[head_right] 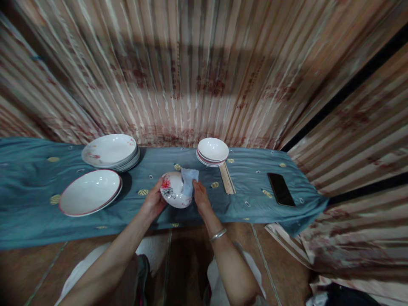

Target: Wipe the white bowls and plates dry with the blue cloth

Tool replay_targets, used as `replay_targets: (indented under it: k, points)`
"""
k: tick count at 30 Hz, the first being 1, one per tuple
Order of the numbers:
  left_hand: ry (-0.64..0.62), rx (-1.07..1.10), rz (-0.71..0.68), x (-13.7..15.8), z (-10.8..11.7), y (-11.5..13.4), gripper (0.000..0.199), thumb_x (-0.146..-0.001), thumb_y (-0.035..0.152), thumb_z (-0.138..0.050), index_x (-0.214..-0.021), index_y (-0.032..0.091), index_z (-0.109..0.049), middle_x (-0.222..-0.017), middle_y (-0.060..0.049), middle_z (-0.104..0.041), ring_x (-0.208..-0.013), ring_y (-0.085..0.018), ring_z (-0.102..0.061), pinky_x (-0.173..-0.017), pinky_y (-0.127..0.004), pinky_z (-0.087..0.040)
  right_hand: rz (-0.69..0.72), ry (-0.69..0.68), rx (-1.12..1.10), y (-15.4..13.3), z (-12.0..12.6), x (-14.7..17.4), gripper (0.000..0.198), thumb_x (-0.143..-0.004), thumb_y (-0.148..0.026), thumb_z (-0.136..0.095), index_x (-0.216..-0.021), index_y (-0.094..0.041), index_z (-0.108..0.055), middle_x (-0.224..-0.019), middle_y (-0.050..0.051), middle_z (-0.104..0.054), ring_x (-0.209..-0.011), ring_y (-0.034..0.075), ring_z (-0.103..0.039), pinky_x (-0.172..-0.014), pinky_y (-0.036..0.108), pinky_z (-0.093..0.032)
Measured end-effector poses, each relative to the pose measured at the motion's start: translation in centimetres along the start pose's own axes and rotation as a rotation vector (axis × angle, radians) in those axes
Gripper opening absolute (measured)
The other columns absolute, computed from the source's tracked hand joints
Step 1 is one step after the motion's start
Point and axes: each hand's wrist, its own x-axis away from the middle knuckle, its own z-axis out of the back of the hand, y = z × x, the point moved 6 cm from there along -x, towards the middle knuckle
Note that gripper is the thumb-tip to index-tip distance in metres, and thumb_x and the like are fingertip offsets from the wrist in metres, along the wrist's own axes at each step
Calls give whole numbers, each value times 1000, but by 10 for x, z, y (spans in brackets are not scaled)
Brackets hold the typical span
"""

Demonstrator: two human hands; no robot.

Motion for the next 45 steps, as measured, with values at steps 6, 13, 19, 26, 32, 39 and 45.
replay_targets:
  k: [6, 13, 19, 26, 32, 39, 45]
  points:
    - [27, 62, 55, -3, 3, 5, 25, -97, 25, -48, -101, 14, -69, -72, -3, -75, -67, -17, -71, -81, -29, -57, -108, 17, -7, 7, -5, 19, 60, -92, -63, -41, -110, -14, -71, -107, 13, -75, -105, 28, -68, -96, 44, -51]
    - [-1, 120, 20, -9, 3, 8, 31, -97, 24, -46, -116, 10, -66, -74, -5, -74, -64, -16, -69, -77, -27, -56, 79, -21, 254, -15, -15, 54, 64, -100, -55, -28, -146, -14, -40, -143, 16, -53, -134, 24, -48, -113, 43, -38]
    - [-74, 75, 75, -4, -2, 3, 37, -98, 32, -45, -117, 9, -67, -86, -10, -77, -79, -21, -74, -86, -33, -57, 222, -48, 438, -29, -28, 74, 65, -102, -43, -29, -156, -10, -13, -161, 19, -21, -150, 26, -20, -120, 49, -27]
    - [-68, 96, 99, -4, -2, -1, 44, -99, 33, -40, -125, 4, -61, -87, -12, -78, -84, -25, -75, -88, -37, -57, 451, -92, 594, -41, -38, 83, 68, -100, -23, -33, -157, -14, 3, -164, 19, -9, -152, 29, -9, -118, 56, -28]
    - [-90, 120, 109, -6, 0, -1, 40, -97, 32, -47, -122, 5, -63, -88, -12, -77, -83, -23, -74, -86, -33, -57, 730, -186, 730, -63, -46, 93, 71, -93, -2, -30, -158, -16, -3, -162, 15, -23, -152, 27, -7, -118, 56, -32]
    - [19, 140, 77, 4, -1, -2, 27, -97, 25, -48, -97, 10, -70, -71, -5, -74, -58, -12, -68, -65, -19, -56, 870, -230, 858, -75, -53, 90, 60, -92, -2, -38, -151, -9, -31, -152, 15, -42, -151, 28, -14, -117, 52, -37]
    - [-4, 144, 47, 9, -2, -4, 34, -98, 32, -45, -85, 14, -70, -69, -5, -74, -59, -11, -69, -63, -18, -57, 888, -200, 904, -83, -58, 89, 50, -93, -7, -40, -143, -10, -46, -149, 13, -48, -149, 28, -22, -117, 50, -35]
